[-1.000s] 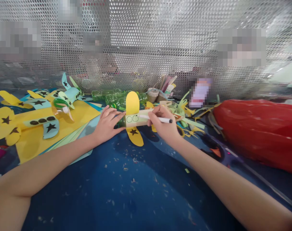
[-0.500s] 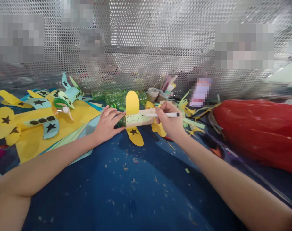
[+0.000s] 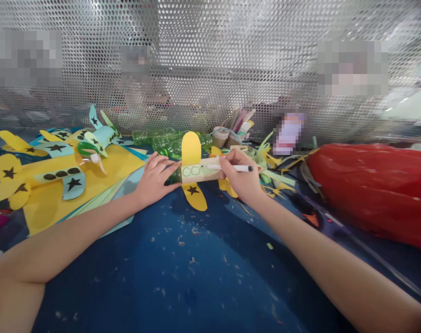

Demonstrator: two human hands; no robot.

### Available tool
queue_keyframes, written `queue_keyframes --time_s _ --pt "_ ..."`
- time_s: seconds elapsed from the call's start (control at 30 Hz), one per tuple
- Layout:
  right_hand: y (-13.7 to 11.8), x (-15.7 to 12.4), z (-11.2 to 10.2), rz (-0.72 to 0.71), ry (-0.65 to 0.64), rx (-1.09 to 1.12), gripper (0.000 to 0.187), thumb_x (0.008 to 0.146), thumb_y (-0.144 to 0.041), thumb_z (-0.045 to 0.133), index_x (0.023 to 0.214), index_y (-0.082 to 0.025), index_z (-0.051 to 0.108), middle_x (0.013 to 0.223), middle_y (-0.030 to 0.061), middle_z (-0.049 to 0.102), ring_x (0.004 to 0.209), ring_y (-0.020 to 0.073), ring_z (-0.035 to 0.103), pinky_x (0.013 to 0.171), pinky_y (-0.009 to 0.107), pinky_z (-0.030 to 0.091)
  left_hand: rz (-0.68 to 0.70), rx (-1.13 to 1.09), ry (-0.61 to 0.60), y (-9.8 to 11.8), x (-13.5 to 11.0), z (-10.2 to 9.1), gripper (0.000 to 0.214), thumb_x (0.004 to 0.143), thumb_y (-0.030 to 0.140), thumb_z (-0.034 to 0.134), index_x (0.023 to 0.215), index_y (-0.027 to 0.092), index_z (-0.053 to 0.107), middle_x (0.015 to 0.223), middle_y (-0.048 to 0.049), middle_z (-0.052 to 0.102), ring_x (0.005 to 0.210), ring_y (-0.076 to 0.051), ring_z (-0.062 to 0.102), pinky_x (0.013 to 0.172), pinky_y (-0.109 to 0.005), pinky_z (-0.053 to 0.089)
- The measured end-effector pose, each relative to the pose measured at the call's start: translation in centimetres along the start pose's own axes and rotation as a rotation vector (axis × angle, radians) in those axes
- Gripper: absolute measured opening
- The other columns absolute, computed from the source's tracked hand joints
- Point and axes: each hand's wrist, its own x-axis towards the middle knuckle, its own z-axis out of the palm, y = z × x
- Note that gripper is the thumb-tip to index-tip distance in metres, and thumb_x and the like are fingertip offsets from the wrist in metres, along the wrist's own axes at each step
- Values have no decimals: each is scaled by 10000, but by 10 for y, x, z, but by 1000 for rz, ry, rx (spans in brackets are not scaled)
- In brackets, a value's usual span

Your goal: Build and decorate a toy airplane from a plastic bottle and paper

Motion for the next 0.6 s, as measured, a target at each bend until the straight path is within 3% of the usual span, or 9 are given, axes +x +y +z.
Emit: queue_keyframes --time_s 0.4,0.6 --pt "-5 -2 -2 53 -51 -71 227 743 -223 561 579 -228 404 403 -68 485 373 88 413 452 243 325 -12 -9 0 0 0 0 561 848 519 628 1292 183 556 1126 -82 656 1163 -281 495 1127 -546 264" --pt "-5 1 -6 65 1 -145 227 717 -188 547 554 -229 394 390 -63 462 367 96 405 437 250 326 3 1 -1 0 0 -1 557 848 508 633 1288 174 558 1124 -86 656 1153 -281 502 1124 -546 274"
